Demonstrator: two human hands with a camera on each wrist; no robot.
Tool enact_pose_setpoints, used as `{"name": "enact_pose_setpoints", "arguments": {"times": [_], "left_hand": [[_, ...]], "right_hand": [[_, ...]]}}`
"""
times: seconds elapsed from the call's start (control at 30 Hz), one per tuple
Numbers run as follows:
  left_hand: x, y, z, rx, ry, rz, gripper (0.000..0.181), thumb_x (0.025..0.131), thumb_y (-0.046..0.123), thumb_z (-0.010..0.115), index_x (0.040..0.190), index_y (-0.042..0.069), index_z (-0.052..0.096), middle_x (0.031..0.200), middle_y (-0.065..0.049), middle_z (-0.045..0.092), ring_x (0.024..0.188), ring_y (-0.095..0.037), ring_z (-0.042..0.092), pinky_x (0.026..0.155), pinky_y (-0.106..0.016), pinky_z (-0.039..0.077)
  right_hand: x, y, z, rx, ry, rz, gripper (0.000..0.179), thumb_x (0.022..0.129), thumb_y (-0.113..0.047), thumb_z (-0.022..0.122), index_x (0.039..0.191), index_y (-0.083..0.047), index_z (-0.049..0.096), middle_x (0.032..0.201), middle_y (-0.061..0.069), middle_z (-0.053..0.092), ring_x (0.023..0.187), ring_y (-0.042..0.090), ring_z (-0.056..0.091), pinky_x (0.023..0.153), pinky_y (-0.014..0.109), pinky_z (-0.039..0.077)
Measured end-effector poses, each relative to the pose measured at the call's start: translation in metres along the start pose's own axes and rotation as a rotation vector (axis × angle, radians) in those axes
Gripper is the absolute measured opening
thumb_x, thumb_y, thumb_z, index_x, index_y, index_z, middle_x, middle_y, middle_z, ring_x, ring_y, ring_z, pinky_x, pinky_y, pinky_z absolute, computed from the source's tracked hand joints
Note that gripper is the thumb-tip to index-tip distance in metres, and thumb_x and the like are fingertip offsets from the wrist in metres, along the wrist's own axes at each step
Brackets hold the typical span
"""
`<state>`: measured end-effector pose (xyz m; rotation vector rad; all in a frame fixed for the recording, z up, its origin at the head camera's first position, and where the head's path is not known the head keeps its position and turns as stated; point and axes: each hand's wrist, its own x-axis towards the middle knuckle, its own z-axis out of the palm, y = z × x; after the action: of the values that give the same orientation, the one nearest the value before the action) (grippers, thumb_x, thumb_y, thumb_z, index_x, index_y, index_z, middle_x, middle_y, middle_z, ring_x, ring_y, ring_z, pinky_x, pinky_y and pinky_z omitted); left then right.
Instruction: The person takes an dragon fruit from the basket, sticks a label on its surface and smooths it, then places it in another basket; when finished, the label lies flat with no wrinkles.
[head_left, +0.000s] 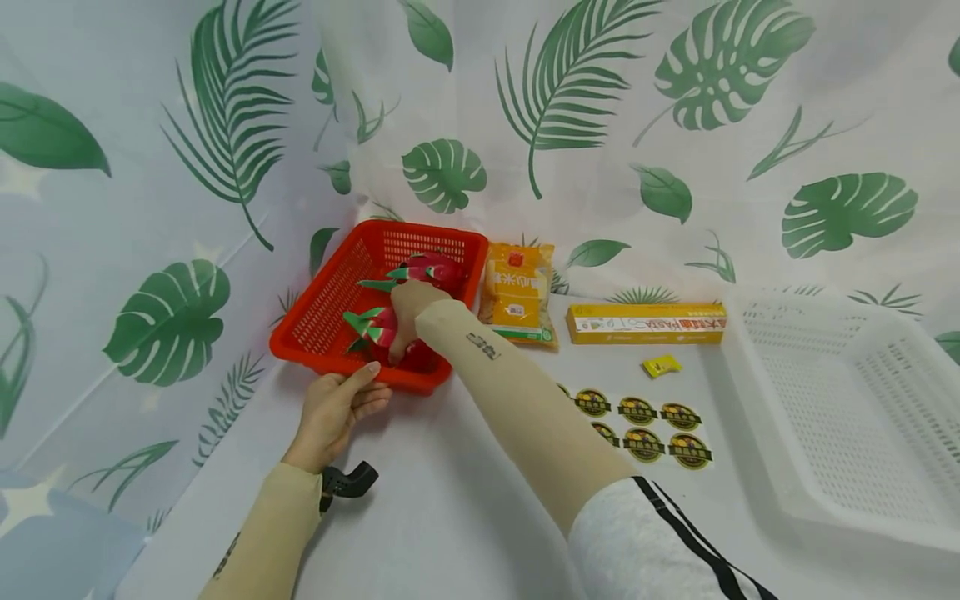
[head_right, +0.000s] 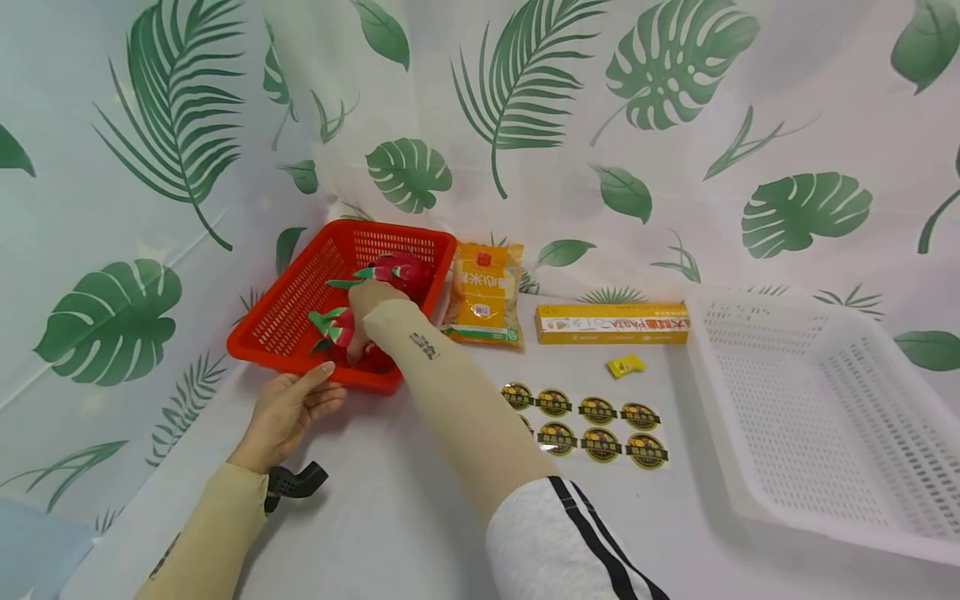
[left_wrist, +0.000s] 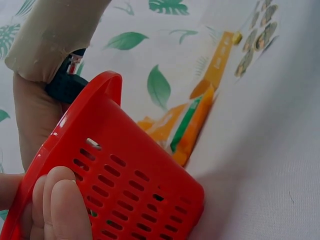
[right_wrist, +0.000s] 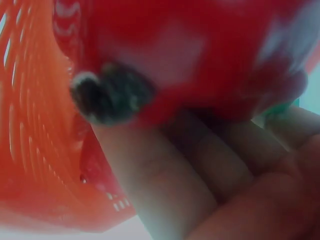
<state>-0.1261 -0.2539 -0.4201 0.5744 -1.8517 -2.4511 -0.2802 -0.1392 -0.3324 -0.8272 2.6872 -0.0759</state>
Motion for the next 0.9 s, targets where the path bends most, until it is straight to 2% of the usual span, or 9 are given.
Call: {"name": "enact_pose_setpoints", "arguments": {"times": [0.2,0.37,0.47,0.63,0.8,0.9], "left_hand": [[-0.001,0.0,0.002,-0.005,-0.007,0.005,0.026,0.097,0.029,0.075,0.097,0.004,0.072,0.078,-0.001,0.079,0.071,-0.014,0.077,0.076,-0.029,0.065],[-0.002,0.0,0.003,-0.008,-0.009,0.01,0.03,0.098,0.03,0.074,0.103,0.001,0.069,0.078,-0.001,0.079,0.072,-0.013,0.077,0.076,-0.028,0.064],[-0.003,0.0,0.004,-0.01,-0.009,0.004,0.033,0.098,0.03,0.074,0.108,-0.001,0.068,0.079,0.0,0.079,0.072,-0.013,0.077,0.076,-0.029,0.065],[-0.004,0.0,0.006,-0.01,-0.006,0.007,0.027,0.099,0.029,0.073,0.102,0.002,0.068,0.079,0.0,0.079,0.072,-0.013,0.077,0.076,-0.029,0.065],[-0.006,0.0,0.006,-0.007,-0.003,0.007,0.029,0.099,0.03,0.072,0.103,0.002,0.068,0.079,0.0,0.078,0.074,-0.014,0.078,0.077,-0.029,0.064],[-0.007,0.0,0.007,-0.017,-0.009,0.009,0.025,0.099,0.03,0.072,0.099,0.004,0.071,0.079,0.0,0.078,0.073,-0.014,0.078,0.076,-0.028,0.064]], "right_hand": [[-0.011,0.004,-0.005,-0.012,0.07,-0.035,0.079,0.064,-0.053,0.097,0.125,-0.016,0.063,0.114,-0.004,0.069,0.099,0.015,0.062,0.092,0.03,0.058],[-0.026,0.01,-0.011,-0.018,0.118,-0.067,0.075,0.068,-0.054,0.095,0.124,-0.015,0.064,0.116,-0.003,0.07,0.102,0.015,0.061,0.096,0.03,0.058],[-0.033,0.016,-0.015,-0.006,0.14,-0.078,0.07,0.068,-0.055,0.094,0.12,-0.016,0.068,0.111,-0.004,0.071,0.101,0.014,0.061,0.094,0.03,0.058],[-0.046,0.023,-0.026,0.019,0.182,-0.12,0.068,0.069,-0.056,0.093,0.119,-0.016,0.07,0.104,-0.006,0.073,0.097,0.011,0.063,0.09,0.027,0.059],[-0.065,0.028,-0.04,0.059,0.202,-0.163,0.074,0.07,-0.053,0.094,0.126,-0.013,0.066,0.111,-0.004,0.072,0.103,0.012,0.062,0.091,0.027,0.059],[-0.079,0.034,-0.045,0.086,0.219,-0.185,0.078,0.07,-0.051,0.094,0.131,-0.012,0.064,0.116,-0.002,0.072,0.106,0.014,0.062,0.091,0.029,0.059]]}}
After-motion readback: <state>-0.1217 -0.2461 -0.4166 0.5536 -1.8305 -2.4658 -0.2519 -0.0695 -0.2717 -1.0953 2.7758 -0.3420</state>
